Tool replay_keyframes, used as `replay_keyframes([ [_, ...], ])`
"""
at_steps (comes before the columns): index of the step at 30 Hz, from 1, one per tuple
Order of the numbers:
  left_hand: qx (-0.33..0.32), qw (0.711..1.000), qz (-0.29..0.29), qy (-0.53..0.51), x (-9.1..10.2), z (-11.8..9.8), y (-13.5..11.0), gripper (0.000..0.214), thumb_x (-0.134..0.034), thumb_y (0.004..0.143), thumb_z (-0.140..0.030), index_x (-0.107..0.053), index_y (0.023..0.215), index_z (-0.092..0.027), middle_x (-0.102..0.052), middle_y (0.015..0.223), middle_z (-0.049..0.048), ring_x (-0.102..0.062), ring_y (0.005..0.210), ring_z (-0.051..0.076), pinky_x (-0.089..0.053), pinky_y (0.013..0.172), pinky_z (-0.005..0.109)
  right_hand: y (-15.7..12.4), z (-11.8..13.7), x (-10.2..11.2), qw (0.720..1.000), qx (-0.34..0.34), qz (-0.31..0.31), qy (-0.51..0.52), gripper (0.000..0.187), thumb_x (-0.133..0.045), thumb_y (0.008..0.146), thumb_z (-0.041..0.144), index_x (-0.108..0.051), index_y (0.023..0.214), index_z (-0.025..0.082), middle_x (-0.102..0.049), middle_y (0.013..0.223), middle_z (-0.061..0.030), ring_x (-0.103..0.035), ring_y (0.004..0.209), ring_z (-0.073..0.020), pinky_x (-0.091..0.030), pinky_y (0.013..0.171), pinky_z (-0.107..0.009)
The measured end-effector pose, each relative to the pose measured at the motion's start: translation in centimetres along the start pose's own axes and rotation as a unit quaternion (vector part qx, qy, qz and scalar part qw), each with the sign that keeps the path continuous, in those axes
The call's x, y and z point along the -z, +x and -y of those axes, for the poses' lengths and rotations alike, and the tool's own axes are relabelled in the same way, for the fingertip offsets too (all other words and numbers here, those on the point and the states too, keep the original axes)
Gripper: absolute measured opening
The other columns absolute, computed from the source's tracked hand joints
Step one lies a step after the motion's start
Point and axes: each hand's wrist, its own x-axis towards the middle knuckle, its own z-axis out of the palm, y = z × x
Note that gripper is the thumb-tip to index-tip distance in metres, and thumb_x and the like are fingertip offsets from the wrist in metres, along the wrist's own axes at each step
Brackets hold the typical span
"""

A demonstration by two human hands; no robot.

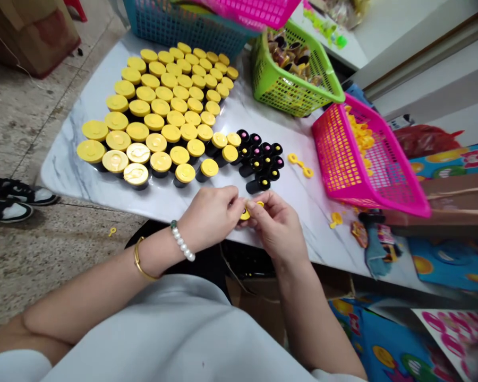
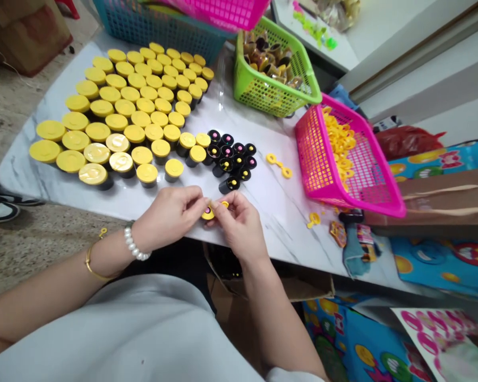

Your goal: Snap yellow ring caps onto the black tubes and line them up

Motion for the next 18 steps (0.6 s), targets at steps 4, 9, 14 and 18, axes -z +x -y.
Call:
replay_keyframes([
  [4, -0.022, 0.999, -0.021, 0.016, -0.7, 0.6, -0.9, 0.019, -0.05, 0.094, -0.027, -0.062, 0.083, -0.017, -0.055, 0.06, -0.0032, -0.052, 0.056, 0.012, -0.036, 0.054, 0.023, 0.0, -0.6, -0.1, 1.0, 0.012, 0.004, -0.004, 0.031, -0.075, 0.077, 0.045, -0.055, 0.08, 0.022, -0.057, 0.061, 0.0056, -0.057, 0.049, -0.0103, -0.051, 0.052, -0.024],
  [9, -0.083, 0.993, -0.049, 0.064, -1.6, 1.3, -2.4, 0.031, -0.065, 0.087, -0.043, -0.062, 0.105, -0.018, -0.059, 0.095, 0.0045, -0.06, 0.081, 0.017, -0.048, 0.07, 0.027, -0.7, -1.1, 0.0, 0.999, 0.038, -0.022, 0.031, 0.027, -0.074, 0.078, 0.044, -0.068, 0.087, 0.02, -0.065, 0.074, -0.0007, -0.058, 0.06, -0.0113, -0.049, 0.055, -0.024],
  [14, -0.083, 0.992, -0.035, 0.094, -1.5, 1.1, -2.4, 0.023, -0.061, 0.09, -0.039, -0.064, 0.101, -0.018, -0.055, 0.098, 0.0041, -0.059, 0.08, 0.016, -0.05, 0.07, 0.027, -0.8, -0.5, 0.9, 0.994, -0.009, -0.004, 0.104, 0.03, -0.077, 0.071, 0.046, -0.072, 0.081, 0.018, -0.063, 0.07, -0.0022, -0.058, 0.061, -0.012, -0.049, 0.052, -0.024],
  [18, -0.081, 0.992, -0.005, 0.092, -1.2, 1.2, -2.0, 0.02, -0.061, 0.09, -0.036, -0.065, 0.097, -0.018, -0.056, 0.094, 0.0031, -0.059, 0.079, 0.016, -0.05, 0.07, 0.028, 0.4, 1.0, 1.2, 0.987, -0.102, 0.109, 0.065, 0.037, -0.085, 0.062, 0.041, -0.063, 0.081, 0.018, -0.058, 0.057, 0.0041, -0.049, 0.045, -0.007, -0.038, 0.038, -0.017],
])
